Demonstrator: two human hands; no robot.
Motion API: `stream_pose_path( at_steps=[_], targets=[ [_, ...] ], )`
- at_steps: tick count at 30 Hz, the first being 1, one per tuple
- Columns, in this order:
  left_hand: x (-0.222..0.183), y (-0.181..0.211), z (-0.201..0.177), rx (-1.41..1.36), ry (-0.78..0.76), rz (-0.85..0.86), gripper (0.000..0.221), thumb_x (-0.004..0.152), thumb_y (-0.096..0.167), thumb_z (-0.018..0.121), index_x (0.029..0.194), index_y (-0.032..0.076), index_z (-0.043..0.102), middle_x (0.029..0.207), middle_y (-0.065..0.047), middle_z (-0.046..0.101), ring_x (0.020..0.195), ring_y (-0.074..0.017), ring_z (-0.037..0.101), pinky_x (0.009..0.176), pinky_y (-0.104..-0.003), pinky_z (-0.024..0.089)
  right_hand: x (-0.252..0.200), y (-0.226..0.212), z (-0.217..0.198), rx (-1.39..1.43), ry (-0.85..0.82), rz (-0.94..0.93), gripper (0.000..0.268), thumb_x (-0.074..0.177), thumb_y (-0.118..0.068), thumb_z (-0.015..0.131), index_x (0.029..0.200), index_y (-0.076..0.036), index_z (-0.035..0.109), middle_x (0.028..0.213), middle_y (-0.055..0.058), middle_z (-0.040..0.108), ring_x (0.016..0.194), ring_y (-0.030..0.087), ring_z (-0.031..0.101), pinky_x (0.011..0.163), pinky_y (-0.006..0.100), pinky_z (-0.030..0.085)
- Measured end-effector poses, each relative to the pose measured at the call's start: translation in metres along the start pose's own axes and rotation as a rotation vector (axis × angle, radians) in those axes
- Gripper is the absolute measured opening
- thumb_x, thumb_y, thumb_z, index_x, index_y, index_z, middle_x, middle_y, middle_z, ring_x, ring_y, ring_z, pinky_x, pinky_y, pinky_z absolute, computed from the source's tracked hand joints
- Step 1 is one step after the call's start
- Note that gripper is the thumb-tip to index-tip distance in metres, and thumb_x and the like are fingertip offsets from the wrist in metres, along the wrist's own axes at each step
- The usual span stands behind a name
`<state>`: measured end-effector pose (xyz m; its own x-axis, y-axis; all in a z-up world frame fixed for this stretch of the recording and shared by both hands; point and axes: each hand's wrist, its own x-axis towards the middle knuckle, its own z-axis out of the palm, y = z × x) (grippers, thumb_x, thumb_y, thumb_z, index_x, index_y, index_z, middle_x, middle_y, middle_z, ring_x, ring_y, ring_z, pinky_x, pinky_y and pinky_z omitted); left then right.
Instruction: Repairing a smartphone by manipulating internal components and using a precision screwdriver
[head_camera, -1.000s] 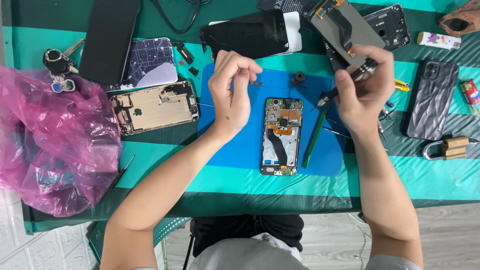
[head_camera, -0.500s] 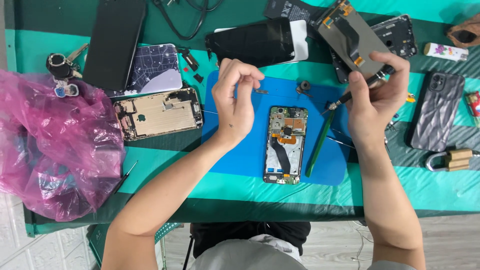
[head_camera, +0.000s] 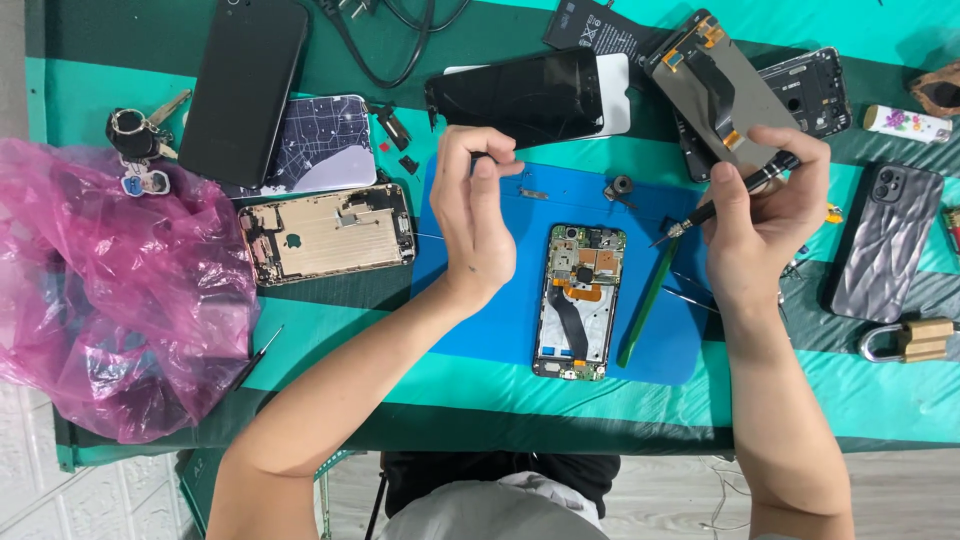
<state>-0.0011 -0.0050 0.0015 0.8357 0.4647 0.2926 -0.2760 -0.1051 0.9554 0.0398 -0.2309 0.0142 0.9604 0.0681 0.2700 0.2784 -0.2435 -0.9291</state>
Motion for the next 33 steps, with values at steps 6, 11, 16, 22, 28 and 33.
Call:
stream_pose_path(
  at_steps=[6, 11, 16, 22, 28, 33],
  targets=[
    [-0.003, -0.006, 0.0, -0.032, -0.009, -0.038, 0.043, 0.112, 0.054, 0.038, 0.118, 0.013, 0.052, 0.101, -0.005, 0.056, 0.091, -0.0159, 0.061, 0.08, -0.033, 0.066, 0.0, 0.001, 0.0, -0.019, 0.005, 0.004, 0.021, 0.117, -0.01, 0.061, 0.129, -0.007, 0.045, 0.07, 0.011, 0.052, 0.043, 0.014, 0.041, 0.041, 0.026, 0.028],
    [-0.006, -0.01, 0.0, -0.049, -0.035, -0.023, 0.041, 0.114, 0.053, 0.038, 0.122, 0.015, 0.05, 0.102, -0.005, 0.056, 0.091, -0.0167, 0.06, 0.082, -0.036, 0.068, 0.0, -0.001, 0.0, -0.011, 0.014, 0.023, 0.021, 0.116, -0.012, 0.062, 0.129, -0.008, 0.046, 0.073, 0.01, 0.052, 0.045, 0.013, 0.04, 0.042, 0.027, 0.027],
    [-0.006, -0.011, 0.0, -0.043, -0.064, -0.021, 0.041, 0.114, 0.053, 0.038, 0.124, 0.015, 0.049, 0.103, -0.007, 0.056, 0.092, -0.0168, 0.061, 0.083, -0.036, 0.069, 0.001, 0.0, 0.0, 0.008, 0.009, 0.019, 0.023, 0.115, -0.016, 0.063, 0.127, -0.009, 0.045, 0.067, 0.007, 0.048, 0.043, 0.012, 0.038, 0.042, 0.027, 0.025],
    [-0.007, -0.008, 0.0, -0.063, -0.118, -0.026, 0.044, 0.114, 0.055, 0.038, 0.128, 0.014, 0.046, 0.105, -0.007, 0.056, 0.092, -0.0177, 0.061, 0.086, -0.037, 0.067, 0.0, 0.002, 0.0, 0.018, 0.006, 0.013, 0.021, 0.115, -0.011, 0.062, 0.127, -0.008, 0.045, 0.067, 0.008, 0.049, 0.043, 0.013, 0.038, 0.041, 0.026, 0.026],
    [-0.005, -0.004, 0.001, -0.188, -0.122, -0.015, 0.045, 0.113, 0.054, 0.04, 0.123, 0.01, 0.046, 0.101, -0.008, 0.055, 0.094, -0.0166, 0.059, 0.092, -0.04, 0.066, 0.0, 0.0, -0.001, 0.004, 0.015, 0.021, 0.021, 0.115, -0.011, 0.061, 0.127, -0.008, 0.044, 0.069, 0.009, 0.049, 0.044, 0.013, 0.039, 0.041, 0.026, 0.027],
    [-0.006, -0.006, 0.001, -0.089, -0.066, -0.001, 0.044, 0.113, 0.055, 0.038, 0.121, 0.013, 0.048, 0.097, -0.005, 0.057, 0.088, -0.0174, 0.061, 0.082, -0.035, 0.06, 0.0, 0.001, -0.002, -0.013, 0.019, 0.03, 0.021, 0.115, -0.01, 0.061, 0.128, -0.008, 0.045, 0.071, 0.009, 0.05, 0.046, 0.014, 0.04, 0.041, 0.026, 0.029]
  ],
)
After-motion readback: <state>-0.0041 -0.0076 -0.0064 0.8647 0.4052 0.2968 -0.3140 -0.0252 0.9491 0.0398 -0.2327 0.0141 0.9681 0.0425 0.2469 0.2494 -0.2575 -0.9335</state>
